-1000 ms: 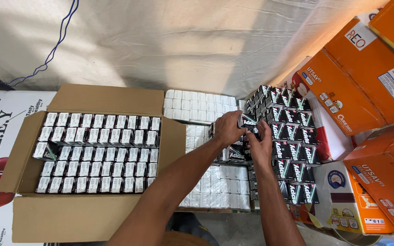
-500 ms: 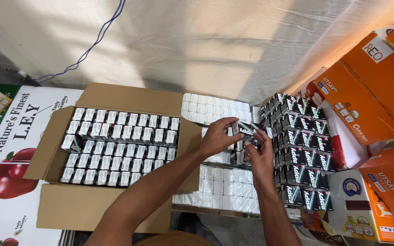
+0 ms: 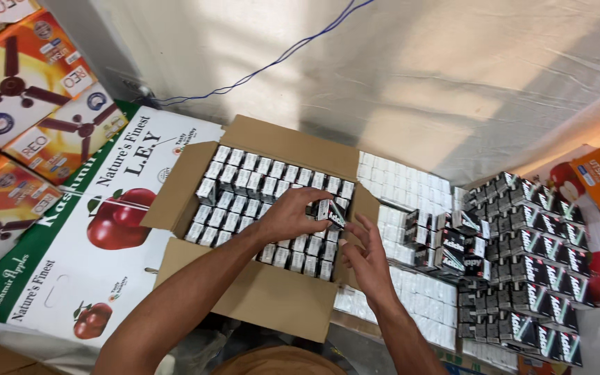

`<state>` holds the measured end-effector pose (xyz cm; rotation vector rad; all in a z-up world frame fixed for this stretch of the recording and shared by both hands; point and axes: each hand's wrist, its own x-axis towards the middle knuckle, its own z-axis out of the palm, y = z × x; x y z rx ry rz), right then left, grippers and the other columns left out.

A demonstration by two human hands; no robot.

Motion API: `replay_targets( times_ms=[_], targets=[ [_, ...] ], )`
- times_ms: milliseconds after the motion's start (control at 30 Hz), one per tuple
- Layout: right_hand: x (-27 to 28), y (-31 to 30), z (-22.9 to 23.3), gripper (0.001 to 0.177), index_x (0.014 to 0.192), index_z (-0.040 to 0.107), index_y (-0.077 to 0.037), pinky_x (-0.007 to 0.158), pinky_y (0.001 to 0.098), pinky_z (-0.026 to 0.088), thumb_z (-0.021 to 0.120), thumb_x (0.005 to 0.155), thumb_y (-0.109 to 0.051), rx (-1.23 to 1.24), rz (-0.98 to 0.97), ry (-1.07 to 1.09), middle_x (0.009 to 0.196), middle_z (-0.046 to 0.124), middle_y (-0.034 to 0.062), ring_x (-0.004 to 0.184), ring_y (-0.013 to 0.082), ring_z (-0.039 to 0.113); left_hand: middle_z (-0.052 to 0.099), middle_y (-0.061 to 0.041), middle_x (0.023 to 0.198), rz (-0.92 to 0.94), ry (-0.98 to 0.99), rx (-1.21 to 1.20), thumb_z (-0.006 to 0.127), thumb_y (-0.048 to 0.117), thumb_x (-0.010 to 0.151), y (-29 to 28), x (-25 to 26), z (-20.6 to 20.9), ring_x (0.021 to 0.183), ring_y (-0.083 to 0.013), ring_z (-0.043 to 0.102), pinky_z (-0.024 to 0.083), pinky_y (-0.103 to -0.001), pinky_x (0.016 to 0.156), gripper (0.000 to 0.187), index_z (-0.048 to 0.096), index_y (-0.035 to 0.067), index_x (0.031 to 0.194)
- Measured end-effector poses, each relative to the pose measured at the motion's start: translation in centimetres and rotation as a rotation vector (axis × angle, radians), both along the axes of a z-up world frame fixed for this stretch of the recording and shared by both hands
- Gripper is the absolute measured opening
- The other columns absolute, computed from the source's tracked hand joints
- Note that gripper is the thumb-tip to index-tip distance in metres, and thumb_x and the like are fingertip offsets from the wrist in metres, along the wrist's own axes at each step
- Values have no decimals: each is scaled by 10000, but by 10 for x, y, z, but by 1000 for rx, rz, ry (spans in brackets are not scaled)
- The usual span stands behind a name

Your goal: The person packs small rectangular boxes into a larger cardboard box. They pick up the small boxes from a stack on the right and place them into the larger box, arranging them in neat rows.

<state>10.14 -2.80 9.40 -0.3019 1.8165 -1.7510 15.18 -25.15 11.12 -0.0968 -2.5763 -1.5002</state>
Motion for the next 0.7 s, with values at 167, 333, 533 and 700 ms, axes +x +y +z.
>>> replay_targets(
  times_ms=[167,333,533,700],
  targets=[
    [39,-55,13,738,1569,346,-175,655,286,450,653,899,-132,87,181,31,1436,524,203,844,164,586,623,-257,1311,19,-69,-127,724,282,911,-60,43,-11,1258,-502,563,462,-662,1071,572,563,11,1388],
    [64,-104,-17,738,1586,336,-186,674,311,467,649,917,-178,136,333,-26,1524,462,264,996,247,651,584,-256,1347,-13,-188,-287,687,282,951,-103,80,-28,1337,-495,493,365,-688,1165,585,511,-1,1432],
    [68,-156,-63,666,1528,496,-286,817,404,600,750,914,-327,215,499,15,1558,472,200,1265,420,614,634,-132,1283,2,-97,-612,758,364,878,-163,85,-118,1303,-360,529,234,-617,1203,584,594,98,1371],
    [79,-193,-53,767,1606,316,-80,1122,652,403,600,938,-327,336,750,489,1602,324,288,1427,552,368,618,-9,1204,94,-100,-863,746,388,780,-182,89,-103,1295,-227,497,231,-627,1189,541,630,202,1275]
  ],
)
